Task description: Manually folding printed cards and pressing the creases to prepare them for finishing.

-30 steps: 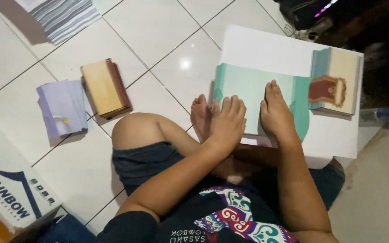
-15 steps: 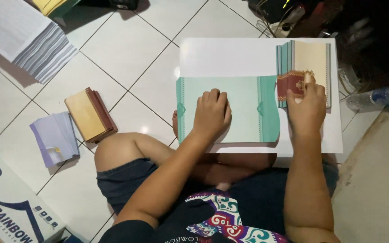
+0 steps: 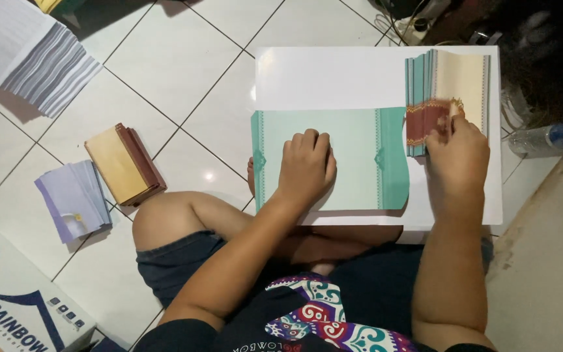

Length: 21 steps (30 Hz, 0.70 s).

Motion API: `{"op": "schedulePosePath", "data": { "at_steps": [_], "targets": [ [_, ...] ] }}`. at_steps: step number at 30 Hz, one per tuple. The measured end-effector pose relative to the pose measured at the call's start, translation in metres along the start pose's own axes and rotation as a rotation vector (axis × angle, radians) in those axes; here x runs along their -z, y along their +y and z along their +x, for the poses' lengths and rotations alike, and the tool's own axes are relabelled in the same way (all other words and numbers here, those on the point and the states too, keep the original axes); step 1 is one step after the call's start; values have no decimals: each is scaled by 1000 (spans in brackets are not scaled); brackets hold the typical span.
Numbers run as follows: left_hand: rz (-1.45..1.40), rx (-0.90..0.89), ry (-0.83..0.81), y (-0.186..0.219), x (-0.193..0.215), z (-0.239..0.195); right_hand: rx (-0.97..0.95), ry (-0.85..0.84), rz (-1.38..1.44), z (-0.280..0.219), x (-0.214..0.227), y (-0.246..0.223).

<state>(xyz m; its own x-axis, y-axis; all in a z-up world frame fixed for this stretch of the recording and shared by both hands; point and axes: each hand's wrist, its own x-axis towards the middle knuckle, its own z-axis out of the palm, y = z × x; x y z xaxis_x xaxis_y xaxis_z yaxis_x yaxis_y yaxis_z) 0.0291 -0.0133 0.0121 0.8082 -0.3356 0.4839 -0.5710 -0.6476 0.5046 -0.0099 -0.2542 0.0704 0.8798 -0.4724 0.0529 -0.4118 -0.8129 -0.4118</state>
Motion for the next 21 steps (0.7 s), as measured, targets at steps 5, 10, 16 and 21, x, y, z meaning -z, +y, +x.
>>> {"op": "schedulePosePath", "data": {
  "at_steps": [5, 10, 16, 21],
  "targets": [
    [-2, -15, 19, -4, -2, -1, 61, 71, -289, 12, -32, 28],
    [-24, -28, 41, -6, -2, -3, 76, 82, -381, 17, -54, 41],
    [-152, 2, -36, -4, 24, -12, 149, 116, -555, 26, -68, 56],
    [-508, 15, -868, 26, 116, -47, 130, 309, -232, 12, -47, 47]
  ]
}}
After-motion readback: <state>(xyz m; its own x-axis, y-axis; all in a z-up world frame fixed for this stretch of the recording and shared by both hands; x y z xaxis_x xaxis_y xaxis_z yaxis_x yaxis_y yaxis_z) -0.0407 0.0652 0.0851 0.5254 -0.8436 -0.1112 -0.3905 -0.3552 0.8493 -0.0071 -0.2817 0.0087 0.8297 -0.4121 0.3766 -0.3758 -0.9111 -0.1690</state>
